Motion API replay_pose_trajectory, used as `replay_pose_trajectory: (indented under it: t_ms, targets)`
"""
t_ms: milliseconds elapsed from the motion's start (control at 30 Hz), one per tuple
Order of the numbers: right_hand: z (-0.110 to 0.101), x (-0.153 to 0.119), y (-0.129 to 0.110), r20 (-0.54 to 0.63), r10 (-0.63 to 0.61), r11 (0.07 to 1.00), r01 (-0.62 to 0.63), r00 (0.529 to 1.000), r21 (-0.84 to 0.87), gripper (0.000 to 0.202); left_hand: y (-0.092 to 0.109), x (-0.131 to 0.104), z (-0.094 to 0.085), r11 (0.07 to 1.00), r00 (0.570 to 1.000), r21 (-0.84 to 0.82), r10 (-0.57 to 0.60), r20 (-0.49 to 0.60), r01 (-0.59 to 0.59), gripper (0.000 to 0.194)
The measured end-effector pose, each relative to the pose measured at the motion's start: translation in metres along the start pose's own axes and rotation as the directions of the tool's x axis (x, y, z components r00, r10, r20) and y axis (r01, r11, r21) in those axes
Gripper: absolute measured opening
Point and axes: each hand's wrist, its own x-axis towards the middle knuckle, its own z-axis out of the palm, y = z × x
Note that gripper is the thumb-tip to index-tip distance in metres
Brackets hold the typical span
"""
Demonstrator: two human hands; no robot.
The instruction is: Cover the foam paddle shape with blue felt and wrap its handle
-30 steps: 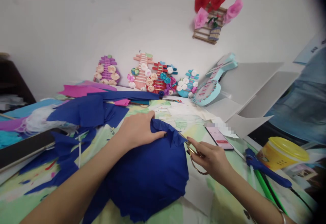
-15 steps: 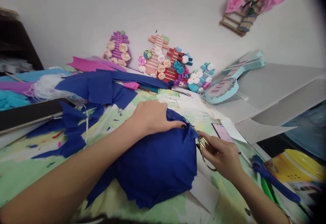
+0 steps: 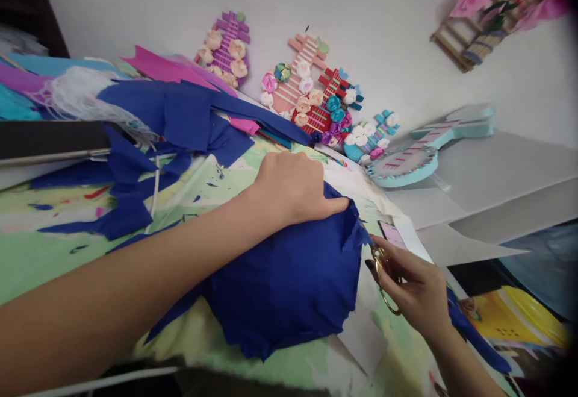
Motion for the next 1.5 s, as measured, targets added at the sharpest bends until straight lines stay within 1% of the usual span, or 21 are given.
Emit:
replay_pose_trajectory:
  t_ms: [100,233,367,467,733,900,1033,1133,1367,1500]
  targets:
    - [-0.001,-0.006,0.0,-0.004,0.011,0.999,-0.01,1.0,0.034,0.034,0.002,-0.002,-0.002,0.999,0.999,-0.015,-0.032,-0.013,0.032,0.073]
    - [-0.002,-0.011,-0.001,-0.01,-0.005,0.999,0.006,1.0,0.051,0.037,0.004,-0.004,-0.004,0.999,0.998,-0.037,-0.041,-0.055,0.039,0.071]
    - [-0.004,-0.012,0.0,-0.004,-0.019,0.998,0.019,1.0,0.06,0.039,0.006,-0.006,-0.004,0.995,0.998,-0.082,-0.061,-0.029,0.059,0.071]
    - [-0.005,-0.012,0.003,-0.009,-0.032,0.997,0.033,0.999,0.07,0.042,0.008,-0.008,-0.005,0.992,0.998,-0.111,-0.058,-0.028,0.055,0.07]
    - [-0.004,-0.013,0.009,-0.04,-0.08,0.984,0.085,0.996,0.153,0.045,0.018,-0.018,-0.014,0.988,0.995,-0.154,-0.043,-0.085,0.03,0.071]
    - [-0.006,-0.018,0.009,-0.085,-0.081,0.977,0.096,0.993,0.188,0.048,0.022,-0.022,-0.02,0.988,0.995,-0.15,-0.059,-0.08,0.047,0.073]
    - [-0.009,-0.023,0.01,-0.078,-0.07,0.98,0.083,0.994,0.181,0.05,0.022,-0.022,-0.02,0.99,0.995,-0.134,-0.062,-0.081,0.051,0.071]
    - [-0.01,-0.023,0.011,-0.088,-0.082,0.982,0.096,0.993,0.165,0.052,0.022,-0.023,-0.018,0.992,0.994,-0.121,-0.047,-0.102,0.034,0.07]
    - [-0.005,-0.014,0.006,-0.142,-0.126,0.985,0.141,0.982,0.096,0.046,0.023,-0.024,-0.013,0.993,0.991,-0.116,-0.042,-0.123,0.028,0.073]
    - [-0.001,-0.01,0.003,-0.169,-0.162,0.985,0.171,0.972,0.038,0.05,0.023,-0.025,-0.011,0.992,0.99,-0.128,-0.03,-0.14,0.012,0.076]
